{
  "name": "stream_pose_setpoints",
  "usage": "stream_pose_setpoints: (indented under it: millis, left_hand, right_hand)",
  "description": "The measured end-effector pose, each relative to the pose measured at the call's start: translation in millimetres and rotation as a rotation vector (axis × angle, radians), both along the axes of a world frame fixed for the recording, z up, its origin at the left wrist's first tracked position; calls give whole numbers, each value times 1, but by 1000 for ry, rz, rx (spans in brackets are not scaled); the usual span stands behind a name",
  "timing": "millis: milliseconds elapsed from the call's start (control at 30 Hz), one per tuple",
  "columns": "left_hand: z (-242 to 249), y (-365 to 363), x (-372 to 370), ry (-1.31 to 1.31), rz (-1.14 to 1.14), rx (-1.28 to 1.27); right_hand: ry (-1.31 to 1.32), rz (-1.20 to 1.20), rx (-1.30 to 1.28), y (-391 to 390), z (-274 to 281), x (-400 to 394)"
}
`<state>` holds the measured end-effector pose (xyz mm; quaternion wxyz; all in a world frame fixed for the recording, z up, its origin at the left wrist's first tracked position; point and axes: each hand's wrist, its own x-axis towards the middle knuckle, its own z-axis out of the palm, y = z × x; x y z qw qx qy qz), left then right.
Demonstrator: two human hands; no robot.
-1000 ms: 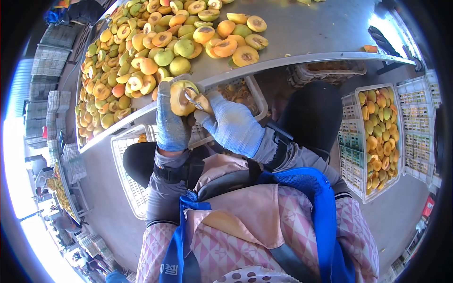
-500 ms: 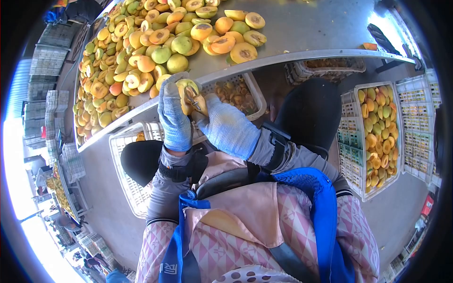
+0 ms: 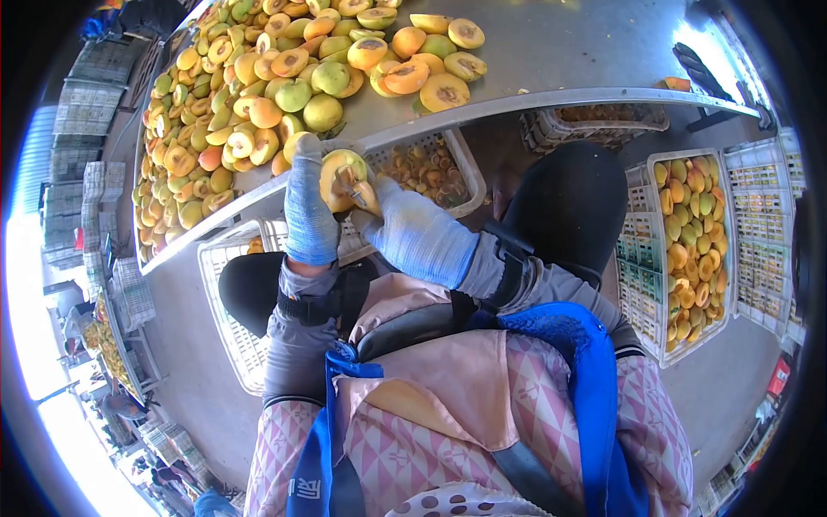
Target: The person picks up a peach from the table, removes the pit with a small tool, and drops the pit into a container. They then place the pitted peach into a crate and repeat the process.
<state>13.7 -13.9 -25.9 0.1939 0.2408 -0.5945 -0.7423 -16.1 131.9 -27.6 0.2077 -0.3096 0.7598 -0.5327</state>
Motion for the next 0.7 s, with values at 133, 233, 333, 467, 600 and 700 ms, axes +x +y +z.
stream_pose_setpoints:
  millis: [133,233,333,467,600,700]
  left_hand:
    - [7,-1,3,87,-118,-1]
    - [-2,-1,1,111,-29,-190]
    - [-2,3,0,135,26,-448]
    - [6,9,-2,136,25,-305]
    - [9,7,-6,42,-11,46]
    - [15,3,-7,-18,-105,162]
  right_hand:
    - [-185,50,-223,-2,-1,-1]
    - [-184,57,-224,-2,2,-1]
    - [-207,68,-286,-5,-4,0]
    - [-214,74,-290,-7,-7,-1]
    - [-120,71,-104,-3,0,-2]
    - [-66,79,-58,0,1,-2]
